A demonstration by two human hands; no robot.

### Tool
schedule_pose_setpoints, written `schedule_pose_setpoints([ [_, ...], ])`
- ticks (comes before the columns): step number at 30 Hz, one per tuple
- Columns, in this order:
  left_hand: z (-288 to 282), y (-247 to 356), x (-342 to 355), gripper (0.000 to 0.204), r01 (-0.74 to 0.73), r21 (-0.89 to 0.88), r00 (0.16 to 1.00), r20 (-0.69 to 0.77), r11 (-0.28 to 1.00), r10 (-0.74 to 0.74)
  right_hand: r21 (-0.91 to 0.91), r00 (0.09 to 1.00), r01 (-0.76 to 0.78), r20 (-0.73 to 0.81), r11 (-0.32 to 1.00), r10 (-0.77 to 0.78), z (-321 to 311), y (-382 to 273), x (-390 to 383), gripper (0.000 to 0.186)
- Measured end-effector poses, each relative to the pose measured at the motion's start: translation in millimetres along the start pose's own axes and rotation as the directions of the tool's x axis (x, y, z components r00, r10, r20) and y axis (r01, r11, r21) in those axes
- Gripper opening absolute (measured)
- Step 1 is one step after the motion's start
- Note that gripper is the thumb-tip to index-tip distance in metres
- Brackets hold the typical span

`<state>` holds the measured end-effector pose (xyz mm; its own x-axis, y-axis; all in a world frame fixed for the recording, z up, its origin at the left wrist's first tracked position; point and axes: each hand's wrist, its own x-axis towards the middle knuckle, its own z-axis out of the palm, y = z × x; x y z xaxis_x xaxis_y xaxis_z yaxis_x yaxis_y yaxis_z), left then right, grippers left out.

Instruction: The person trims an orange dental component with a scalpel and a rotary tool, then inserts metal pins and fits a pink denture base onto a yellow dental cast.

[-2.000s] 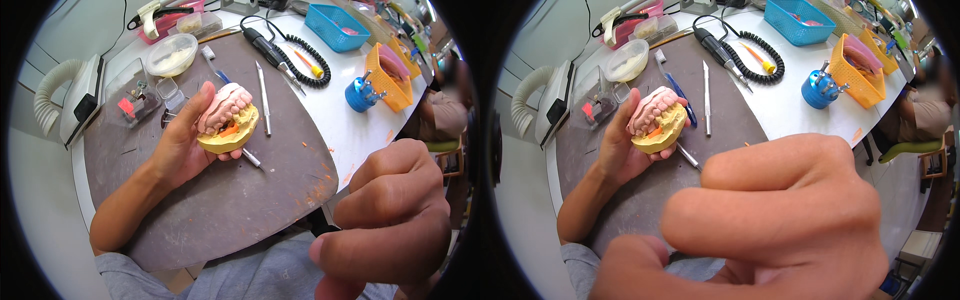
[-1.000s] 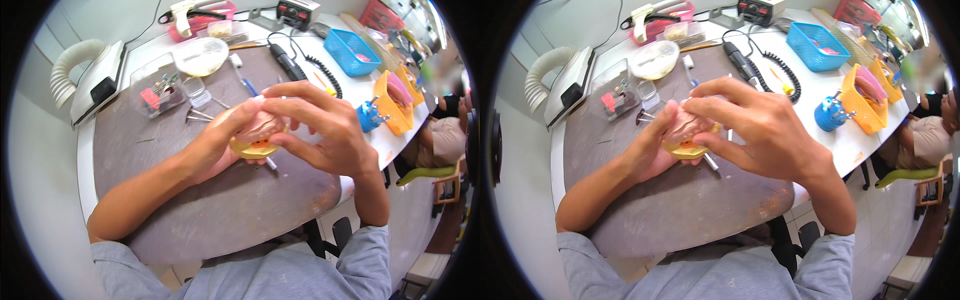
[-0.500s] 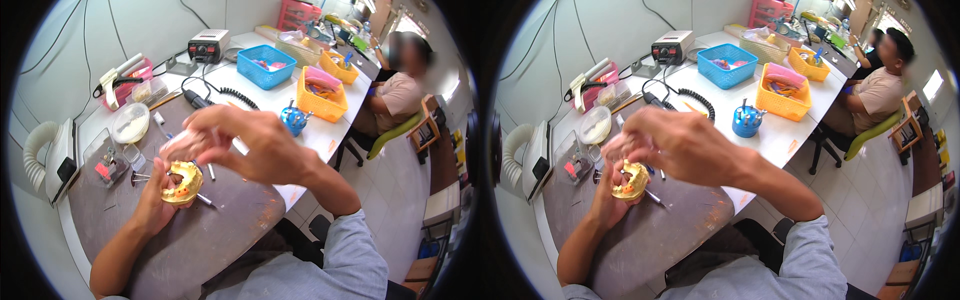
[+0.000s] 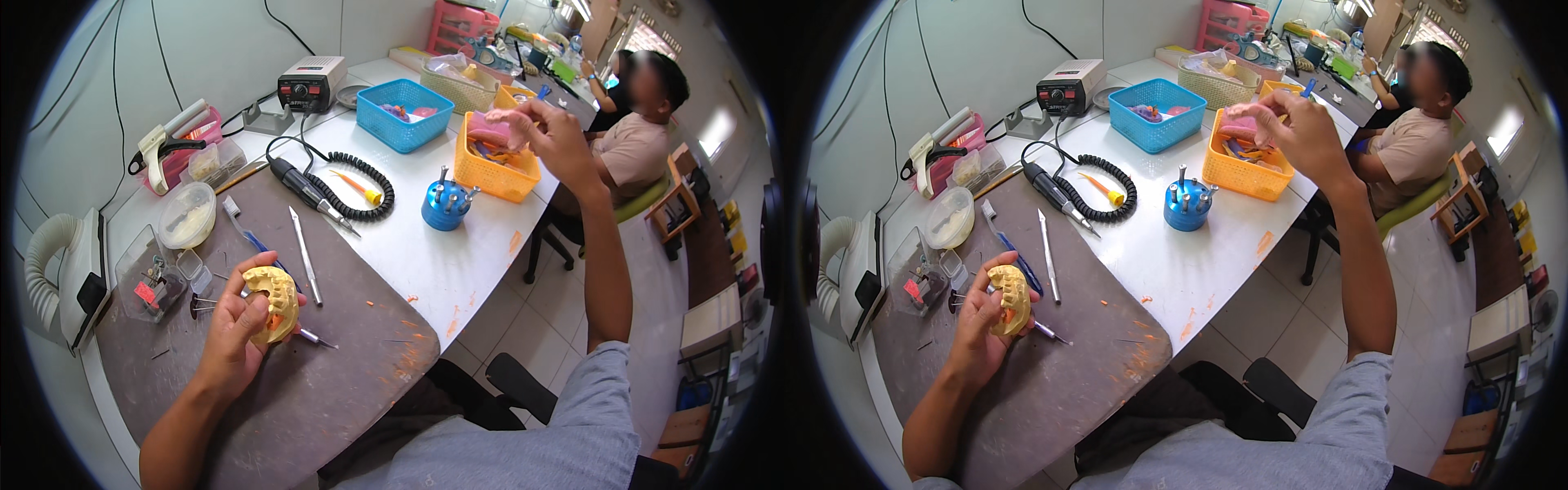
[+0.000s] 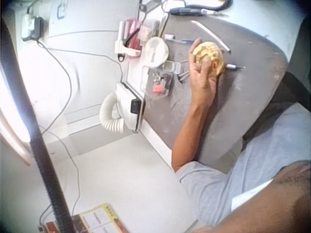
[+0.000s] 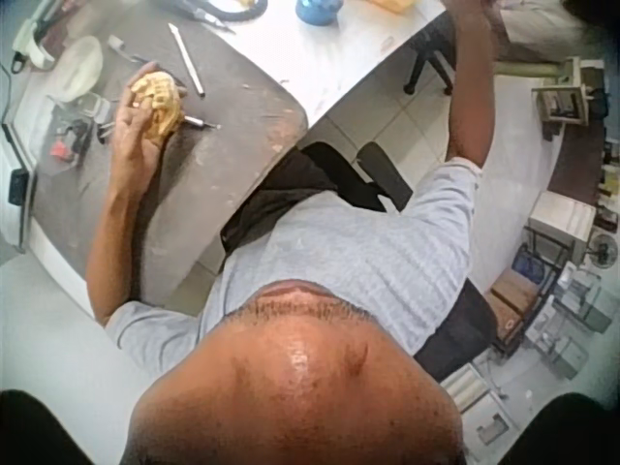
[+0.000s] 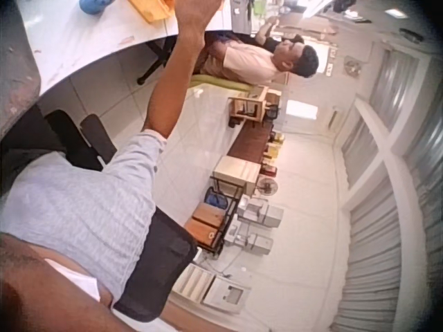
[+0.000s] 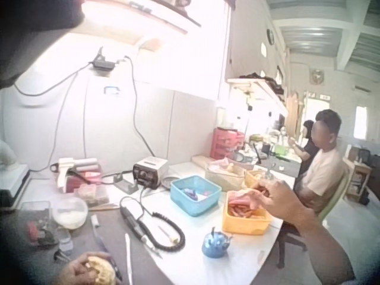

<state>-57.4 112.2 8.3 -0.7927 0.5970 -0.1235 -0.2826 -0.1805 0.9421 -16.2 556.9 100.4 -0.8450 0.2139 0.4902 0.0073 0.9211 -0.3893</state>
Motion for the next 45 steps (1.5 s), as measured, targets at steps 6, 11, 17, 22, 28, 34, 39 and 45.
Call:
schedule_pose_setpoints([
  [6,2,7,-2,0.074,-0.003,-0.064,1.000,0.007,0.998,0.004,-0.187,0.969,0.074,0.248,0.980,-0.026,18,31,9,0.035],
  [11,-1,5,3,0.074,0.019,-0.143,0.999,0.037,0.990,-0.014,-0.059,0.929,0.043,0.369,0.997,-0.018,23,40,17,0.034],
  [17,-11,1,1,0.074,-0.003,-0.229,0.994,0.108,0.973,0.028,-0.019,0.901,0.061,0.430,0.998,-0.047,32,29,17,0.028],
  [22,-13,-1,1,0.071,-0.010,-0.246,0.988,0.150,0.969,0.048,0.011,0.889,0.004,0.458,1.000,-0.009,34,60,22,0.019],
  [28,-13,-5,3,0.067,-0.010,-0.269,0.986,0.159,0.963,0.055,-0.060,0.893,0.252,0.399,0.966,-0.208,31,65,16,0.019],
  [34,-17,-6,3,0.068,0.006,-0.251,0.982,0.184,0.968,0.041,-0.208,0.887,0.166,0.459,0.964,-0.054,20,65,17,0.022],
  [39,-18,-9,3,0.066,0.004,-0.283,0.984,0.171,0.959,0.046,-0.206,0.849,0.156,0.528,0.966,-0.024,15,58,20,0.022],
  [45,-16,-5,2,0.069,-0.001,-0.266,0.988,0.150,0.964,0.043,-0.234,0.826,0.238,0.560,0.943,-0.069,18,70,32,0.028],
])
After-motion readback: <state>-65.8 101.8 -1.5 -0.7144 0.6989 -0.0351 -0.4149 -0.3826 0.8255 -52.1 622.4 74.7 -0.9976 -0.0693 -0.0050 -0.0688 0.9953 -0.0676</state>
